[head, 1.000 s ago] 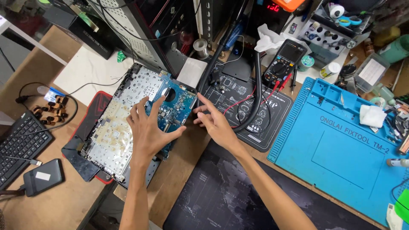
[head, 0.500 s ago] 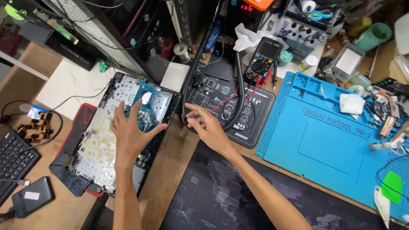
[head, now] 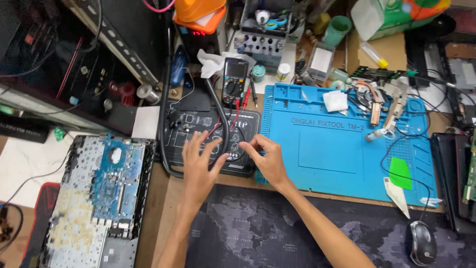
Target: Cleaning a laptop motherboard and using a heat gun for repair
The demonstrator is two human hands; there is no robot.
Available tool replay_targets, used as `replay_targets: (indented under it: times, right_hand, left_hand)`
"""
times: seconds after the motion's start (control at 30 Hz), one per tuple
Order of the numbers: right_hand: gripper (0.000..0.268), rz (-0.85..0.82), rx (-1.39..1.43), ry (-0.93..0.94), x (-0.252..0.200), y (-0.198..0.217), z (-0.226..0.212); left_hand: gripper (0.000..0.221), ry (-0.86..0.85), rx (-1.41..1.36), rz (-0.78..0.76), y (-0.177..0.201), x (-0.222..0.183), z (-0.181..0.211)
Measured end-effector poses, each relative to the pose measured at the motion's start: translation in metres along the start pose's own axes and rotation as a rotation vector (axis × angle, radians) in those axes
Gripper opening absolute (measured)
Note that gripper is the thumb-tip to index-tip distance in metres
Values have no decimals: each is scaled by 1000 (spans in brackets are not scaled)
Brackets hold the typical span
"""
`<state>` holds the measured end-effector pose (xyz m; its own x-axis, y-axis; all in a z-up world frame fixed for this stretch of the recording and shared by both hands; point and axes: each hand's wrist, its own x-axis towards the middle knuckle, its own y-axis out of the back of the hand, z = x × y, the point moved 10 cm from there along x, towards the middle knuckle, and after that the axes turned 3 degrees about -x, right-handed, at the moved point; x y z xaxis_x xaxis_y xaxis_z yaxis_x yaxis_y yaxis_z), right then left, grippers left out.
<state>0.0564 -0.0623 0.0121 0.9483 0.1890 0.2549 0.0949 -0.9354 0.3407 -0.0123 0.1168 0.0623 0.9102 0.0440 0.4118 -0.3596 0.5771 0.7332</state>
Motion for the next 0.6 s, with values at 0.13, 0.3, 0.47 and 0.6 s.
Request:
replay_targets:
  times: [0.13, 0.3, 0.47, 0.6]
  right_hand:
    - [34, 97, -16, -54, -4, 52, 13]
    - [10, 285, -181, -11, -16, 123, -11]
    - [45, 780, -562, 120, -45, 222, -4]
    - [72, 891, -583, 41, -52, 268, 19]
  left_hand:
    - [36, -71, -90, -79, -61, 7, 29]
    - [26, -136, -284, -192, -124, 15, 72]
    - [24, -69, -495, -233, -146, 43, 94]
    - [22, 41, -635, -179, -164, 58, 88]
